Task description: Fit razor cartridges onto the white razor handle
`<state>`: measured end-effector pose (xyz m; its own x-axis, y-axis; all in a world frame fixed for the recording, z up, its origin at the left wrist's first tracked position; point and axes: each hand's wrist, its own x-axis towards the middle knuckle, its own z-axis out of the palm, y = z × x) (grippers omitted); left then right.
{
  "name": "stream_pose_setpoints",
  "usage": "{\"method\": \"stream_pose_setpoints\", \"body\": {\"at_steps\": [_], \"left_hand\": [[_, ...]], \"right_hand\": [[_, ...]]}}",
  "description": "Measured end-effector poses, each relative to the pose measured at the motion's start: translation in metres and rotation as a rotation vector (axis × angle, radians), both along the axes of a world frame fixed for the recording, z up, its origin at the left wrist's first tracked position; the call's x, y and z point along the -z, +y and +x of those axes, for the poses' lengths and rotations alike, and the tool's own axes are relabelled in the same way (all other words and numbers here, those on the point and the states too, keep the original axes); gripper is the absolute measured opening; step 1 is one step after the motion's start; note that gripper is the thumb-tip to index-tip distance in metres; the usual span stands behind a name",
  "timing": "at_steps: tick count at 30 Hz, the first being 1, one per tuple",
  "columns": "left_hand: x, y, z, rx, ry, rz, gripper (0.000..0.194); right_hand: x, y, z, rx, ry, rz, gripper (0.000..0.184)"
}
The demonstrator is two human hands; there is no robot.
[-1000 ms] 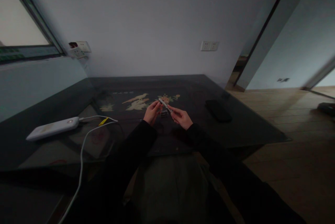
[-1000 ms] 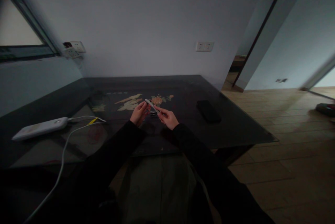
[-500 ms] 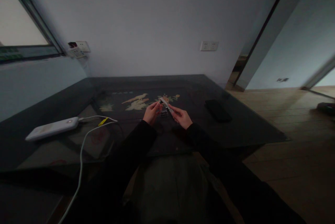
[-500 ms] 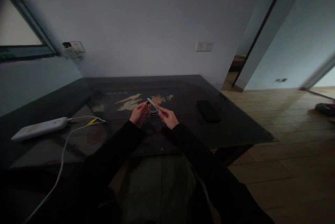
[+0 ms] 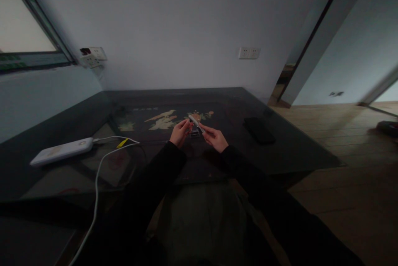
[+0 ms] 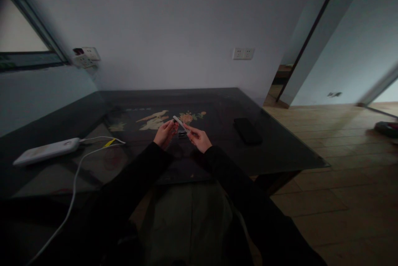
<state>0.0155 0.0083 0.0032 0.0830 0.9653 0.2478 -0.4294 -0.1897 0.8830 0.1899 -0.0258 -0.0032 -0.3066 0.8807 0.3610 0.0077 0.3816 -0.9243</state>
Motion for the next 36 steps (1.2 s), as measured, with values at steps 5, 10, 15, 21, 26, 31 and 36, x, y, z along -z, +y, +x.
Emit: {"method": "stream_pose_setpoints", "body": {"at_steps": [5, 10, 15, 21, 26, 31, 36], "left_hand": [[0.001, 0.000, 0.000, 0.005, -0.003, 0.002, 0.036], [0.002, 0.001, 0.001, -0.004, -0.005, -0.008, 0.035], [0.001, 0.000, 0.000, 0.003, -0.006, -0.015, 0.033], [-0.001, -0.001, 0.000, 0.007, -0.005, -0.012, 0.036], [0.000, 0.001, -0.001, -0.003, 0.001, -0.017, 0.038], [0.001, 0.002, 0.000, -0.022, 0.008, -0.028, 0.035], [0.001, 0.001, 0.000, -0.024, 0.025, -0.037, 0.036]], "right_hand": [[0.002, 0.004, 0.001, 0.034, -0.029, -0.007, 0.057], [0.005, 0.007, 0.003, 0.070, -0.040, 0.005, 0.058], [-0.001, 0.001, 0.002, 0.052, -0.054, 0.025, 0.058], [-0.001, -0.002, 0.001, -0.014, -0.033, 0.004, 0.057], [0.000, -0.001, 0.001, -0.026, -0.033, 0.009, 0.057], [-0.003, 0.000, 0.001, 0.035, -0.049, -0.019, 0.059], [0.001, 0.005, 0.002, 0.090, -0.052, -0.004, 0.061]]}}
